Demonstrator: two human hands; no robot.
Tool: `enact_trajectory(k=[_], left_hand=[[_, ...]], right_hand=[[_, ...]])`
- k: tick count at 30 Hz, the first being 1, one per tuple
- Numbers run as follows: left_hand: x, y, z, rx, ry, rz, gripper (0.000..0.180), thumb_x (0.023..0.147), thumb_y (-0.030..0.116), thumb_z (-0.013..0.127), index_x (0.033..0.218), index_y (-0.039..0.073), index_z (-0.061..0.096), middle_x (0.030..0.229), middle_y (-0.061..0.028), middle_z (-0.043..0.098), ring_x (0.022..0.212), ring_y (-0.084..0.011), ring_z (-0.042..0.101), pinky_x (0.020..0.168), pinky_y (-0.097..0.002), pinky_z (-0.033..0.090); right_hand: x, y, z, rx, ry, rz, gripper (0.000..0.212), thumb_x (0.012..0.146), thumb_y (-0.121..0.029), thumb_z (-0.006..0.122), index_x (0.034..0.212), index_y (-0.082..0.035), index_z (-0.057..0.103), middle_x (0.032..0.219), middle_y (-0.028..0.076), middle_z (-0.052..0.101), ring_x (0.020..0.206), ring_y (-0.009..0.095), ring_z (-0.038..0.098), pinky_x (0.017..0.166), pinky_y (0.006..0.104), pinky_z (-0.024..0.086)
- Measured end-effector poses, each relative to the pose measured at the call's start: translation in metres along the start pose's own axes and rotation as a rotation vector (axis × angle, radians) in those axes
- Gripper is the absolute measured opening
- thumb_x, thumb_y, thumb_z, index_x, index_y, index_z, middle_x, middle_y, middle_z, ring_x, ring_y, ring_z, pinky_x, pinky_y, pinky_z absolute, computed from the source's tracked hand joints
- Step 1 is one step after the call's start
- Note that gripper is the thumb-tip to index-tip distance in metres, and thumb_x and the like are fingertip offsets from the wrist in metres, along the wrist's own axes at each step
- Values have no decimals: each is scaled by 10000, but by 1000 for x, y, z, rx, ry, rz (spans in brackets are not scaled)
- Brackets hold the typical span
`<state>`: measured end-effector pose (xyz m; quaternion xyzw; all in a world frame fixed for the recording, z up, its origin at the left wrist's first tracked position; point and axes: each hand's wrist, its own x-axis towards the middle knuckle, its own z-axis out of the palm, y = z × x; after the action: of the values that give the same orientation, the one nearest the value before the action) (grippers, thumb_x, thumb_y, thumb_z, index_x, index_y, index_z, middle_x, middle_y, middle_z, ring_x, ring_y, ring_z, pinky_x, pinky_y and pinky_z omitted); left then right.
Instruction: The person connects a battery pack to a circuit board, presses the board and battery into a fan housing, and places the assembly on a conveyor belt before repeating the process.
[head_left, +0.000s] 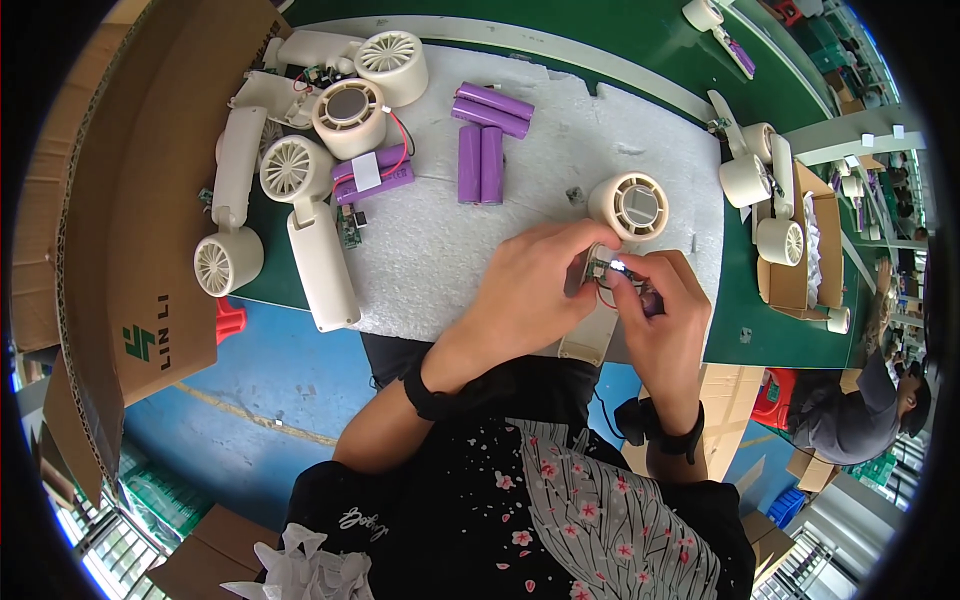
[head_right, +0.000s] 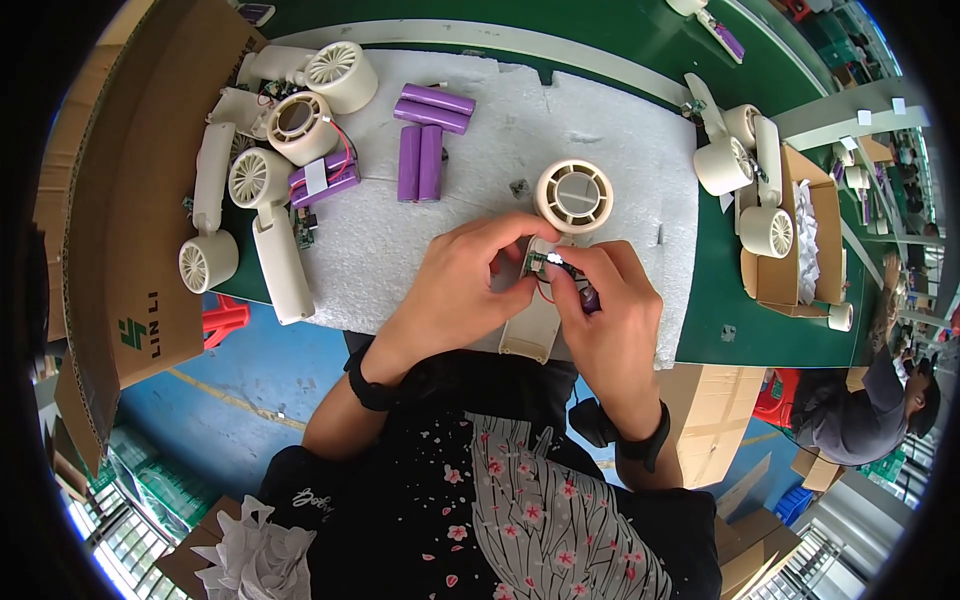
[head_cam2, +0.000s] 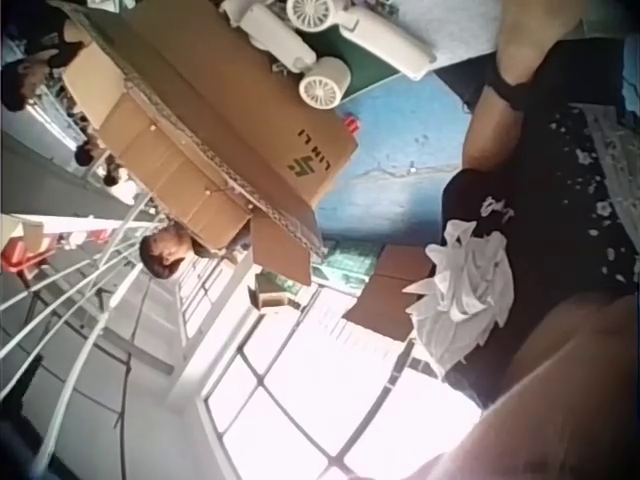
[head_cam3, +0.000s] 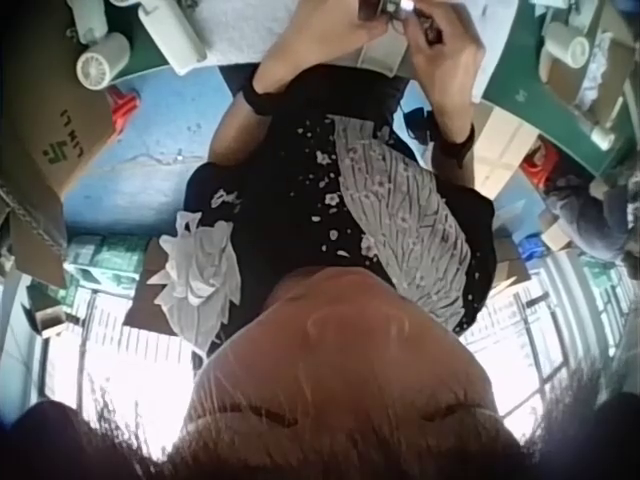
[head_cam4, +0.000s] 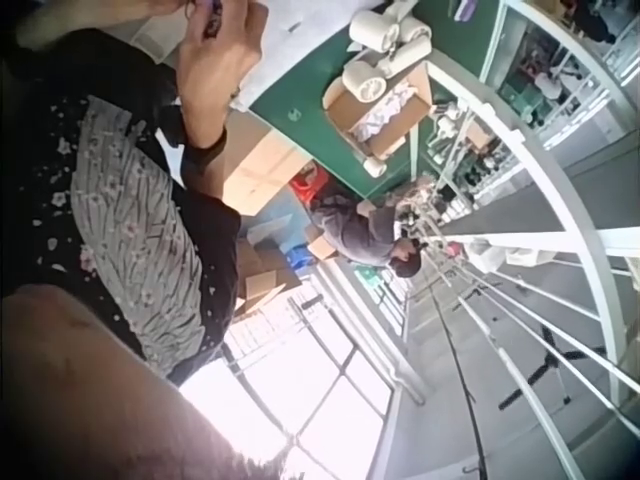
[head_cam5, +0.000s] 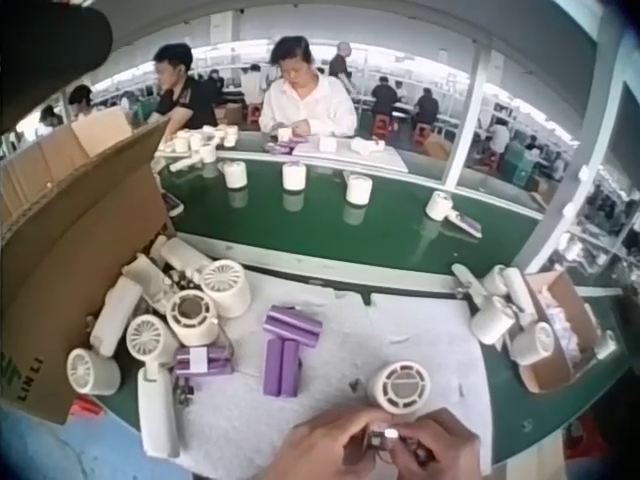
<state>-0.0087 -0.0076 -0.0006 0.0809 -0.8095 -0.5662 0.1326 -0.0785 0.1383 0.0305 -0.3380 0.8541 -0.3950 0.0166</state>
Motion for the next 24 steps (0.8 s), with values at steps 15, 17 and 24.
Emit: enact_trajectory(k=[15, 17, 24], left_hand=[[-4, -7, -5, 36, -17, 248, 338, 759, -11, 653, 1074, 106, 696, 981, -105, 697, 719, -298, 651, 679, -342, 531], [-4, -5, -5, 42, -19, 238, 326, 757, -10, 653, 1058, 106, 701, 978, -101, 694, 719, -306, 648, 676, -345, 530], [-2, -1, 3, 34, 11, 192, 299, 746, -6, 642, 1017, 105, 706, 951, -85, 673, 742, -258, 647, 659, -336, 526]], right_hand=[[10, 2, -13, 17, -179, 224, 200, 797, -49, 739, 892, -1, 571, 792, 109, 607, 592, 166, 579, 538, 286, 466], [11, 6, -16, 74, -318, 292, 245, 793, -55, 743, 906, -9, 530, 804, 98, 604, 609, 139, 563, 535, 280, 457], [7, 24, -48, 399, -612, 237, 453, 825, -30, 703, 1221, -52, 483, 970, 35, 586, 697, 66, 554, 531, 217, 423]])
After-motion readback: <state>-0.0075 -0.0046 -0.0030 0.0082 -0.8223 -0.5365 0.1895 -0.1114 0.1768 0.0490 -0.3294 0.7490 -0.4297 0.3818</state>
